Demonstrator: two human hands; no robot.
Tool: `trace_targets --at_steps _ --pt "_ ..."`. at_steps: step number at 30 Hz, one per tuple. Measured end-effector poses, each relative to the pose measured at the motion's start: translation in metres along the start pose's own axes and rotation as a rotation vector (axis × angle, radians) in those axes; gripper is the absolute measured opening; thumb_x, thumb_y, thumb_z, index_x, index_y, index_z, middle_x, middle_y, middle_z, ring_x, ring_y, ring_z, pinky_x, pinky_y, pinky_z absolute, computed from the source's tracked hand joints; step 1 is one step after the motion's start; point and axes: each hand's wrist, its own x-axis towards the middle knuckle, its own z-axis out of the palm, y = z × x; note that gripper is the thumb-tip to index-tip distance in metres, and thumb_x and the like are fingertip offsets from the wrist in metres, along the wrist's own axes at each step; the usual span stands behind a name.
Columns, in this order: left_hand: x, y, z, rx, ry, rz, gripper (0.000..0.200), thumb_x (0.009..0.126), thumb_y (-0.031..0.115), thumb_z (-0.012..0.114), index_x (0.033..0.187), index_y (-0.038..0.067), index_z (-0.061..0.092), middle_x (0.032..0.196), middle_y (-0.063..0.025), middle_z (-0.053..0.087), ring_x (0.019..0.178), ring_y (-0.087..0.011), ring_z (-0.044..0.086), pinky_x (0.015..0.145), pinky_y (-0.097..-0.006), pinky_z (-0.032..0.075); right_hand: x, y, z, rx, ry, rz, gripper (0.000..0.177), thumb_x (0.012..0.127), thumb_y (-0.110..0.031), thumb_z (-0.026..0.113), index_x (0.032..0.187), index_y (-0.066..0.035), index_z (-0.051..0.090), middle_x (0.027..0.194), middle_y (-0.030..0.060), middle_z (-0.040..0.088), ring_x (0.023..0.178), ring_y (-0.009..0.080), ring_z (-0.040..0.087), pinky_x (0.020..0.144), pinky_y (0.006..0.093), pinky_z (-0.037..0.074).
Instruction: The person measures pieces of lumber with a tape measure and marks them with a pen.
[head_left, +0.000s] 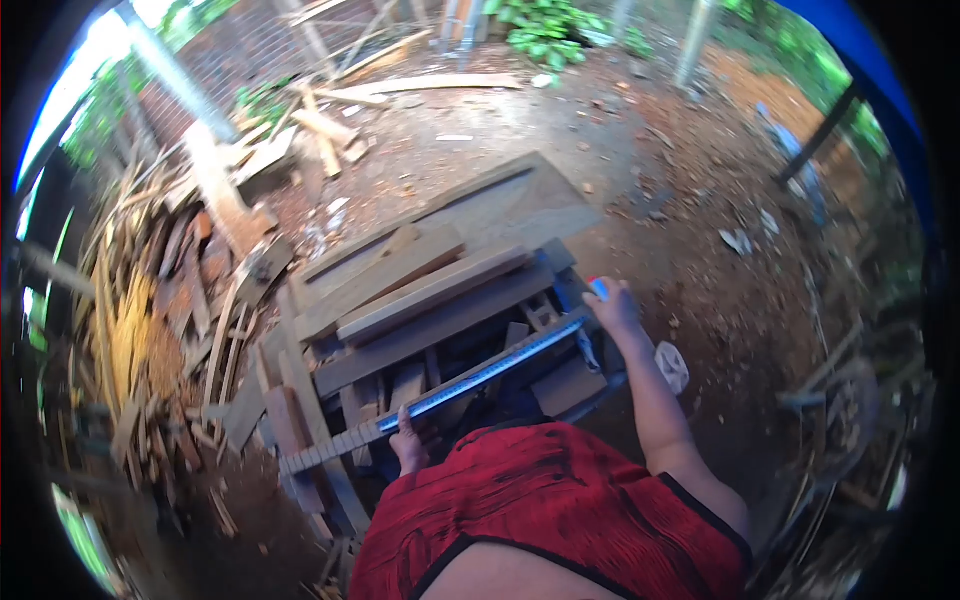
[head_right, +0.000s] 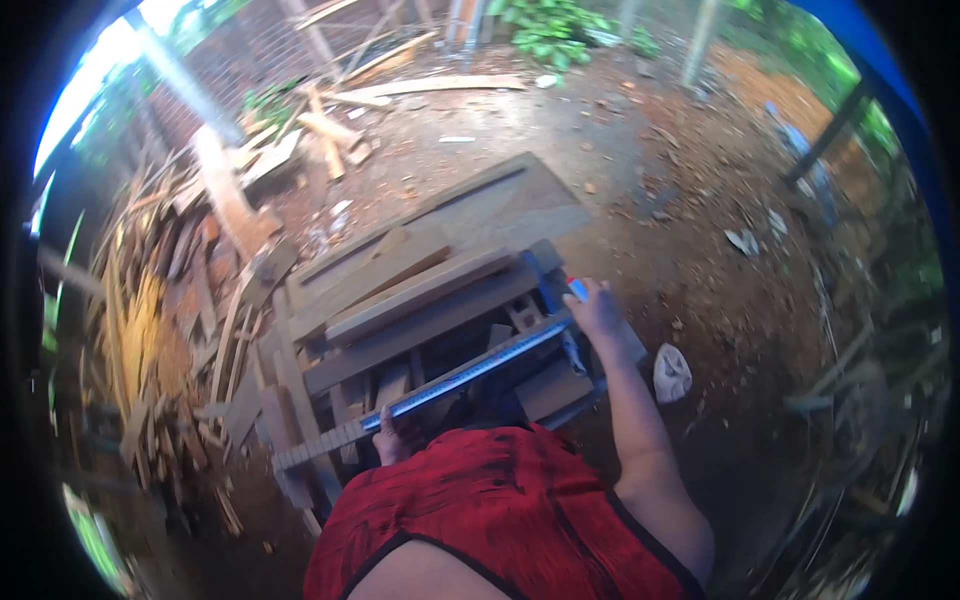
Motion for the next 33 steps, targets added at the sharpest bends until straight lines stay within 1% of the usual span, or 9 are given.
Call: trace_targets --at_steps 4,6,9,15,18,20,23,25,33 --pt "-0.011 0.005 0.008 0.093 -0.021 0.031 0.073 0.079 0.062 0.058 0.111 -0.003 0.053 0.093 -0.0158 0.061 0.071 -0.0284 0.063 0.056 -0.042 0.054 -0.017 0.025 0.008 -0.017 -0.131 0.199 0.048 0.072 -0.04 0.071 0.106 -0.007 0.062 0.102 0.0224 0.058 0.096 0.0384 0.059 0.083 0.0441 0.048" --pt "-0.026 0.014 0.017 0.084 0.091 0.03 0.075 0.078 0.064 0.058 0.111 -0.003 0.053 0.094 -0.0152 0.061 0.074 -0.0298 0.062 0.059 -0.0445 0.053 -0.018 0.043 0.027 0.13 -0.168 0.182 0.041 0.073 -0.038 0.07 0.101 -0.009 0.065 0.102 0.0188 0.06 0.095 0.0354 0.06 0.084 0.0428 0.048" --pt "-0.011 0.006 0.006 0.118 0.057 0.014 0.075 0.078 0.066 0.056 0.108 -0.002 0.055 0.093 -0.0145 0.061 0.076 -0.0298 0.062 0.06 -0.0447 0.053 -0.025 0.041 0.039 0.155 -0.189 0.24 0.037 0.074 -0.036 0.069 0.101 -0.01 0.065 0.1 0.017 0.061 0.095 0.0346 0.06 0.083 0.0427 0.048" --pt "-0.028 0.014 0.017 0.078 0.074 -0.001 0.068 0.08 0.064 0.056 0.105 0.001 0.057 0.092 -0.0144 0.062 0.074 -0.0293 0.062 0.058 -0.0434 0.053 -0.031 0.039 0.051 0.153 -0.094 0.189 0.03 0.076 -0.033 0.068 0.096 -0.011 0.064 0.096 0.0156 0.06 0.092 0.0345 0.06 0.08 0.0436 0.048" --pt "-0.043 0.024 0.032 0.079 0.129 0.028 0.064 0.081 0.062 0.056 0.105 0.002 0.057 0.092 -0.0135 0.063 0.071 -0.0288 0.062 0.057 -0.0433 0.053 -0.032 0.035 0.05 0.232 -0.019 0.194 0.031 0.075 -0.031 0.068 0.095 -0.008 0.064 0.092 0.0178 0.06 0.088 0.0347 0.059 0.079 0.0422 0.047" --pt "-0.047 0.026 0.037 0.112 0.18 0.044 0.063 0.082 0.061 0.056 0.104 0.003 0.057 0.091 -0.013 0.063 0.07 -0.0286 0.063 0.056 -0.0434 0.053 -0.032 0.034 0.054 0.108 -0.05 0.199 0.027 0.076 -0.031 0.067 0.093 -0.01 0.063 0.093 0.0159 0.059 0.088 0.0355 0.06 0.077 0.0448 0.048" --pt "-0.047 0.027 0.029 0.11 0.179 0.082 0.062 0.081 0.06 0.057 0.105 0.003 0.057 0.091 -0.0125 0.063 0.069 -0.0282 0.063 0.055 -0.0438 0.053 -0.033 0.034 0.063 0.114 -0.009 0.206 0.027 0.075 -0.029 0.069 0.092 -0.009 0.063 0.093 0.0168 0.058 0.087 0.0362 0.06 0.075 0.045 0.048" --pt "-0.039 0.027 0.021 0.181 0.089 0.077 0.061 0.081 0.059 0.058 0.106 0.003 0.056 0.09 -0.0123 0.063 0.07 -0.0284 0.063 0.056 -0.0442 0.053 -0.032 0.036 0.068 0.133 0.077 0.212 0.027 0.073 -0.026 0.071 0.09 -0.007 0.061 0.092 0.0174 0.058 0.086 0.0369 0.059 0.074 0.0451 0.048" --pt "-0.017 0.008 0.015 0.013 0.102 0.053 0.062 0.082 0.058 0.058 0.105 0.001 0.056 0.087 -0.012 0.062 0.067 -0.0269 0.064 0.055 -0.0417 0.055 -0.026 0.047 0.065 0.153 0.021 0.084 0.026 0.074 -0.023 0.07 0.085 -0.004 0.06 0.087 0.0167 0.056 0.083 0.0367 0.058 0.071 0.0448 0.046"
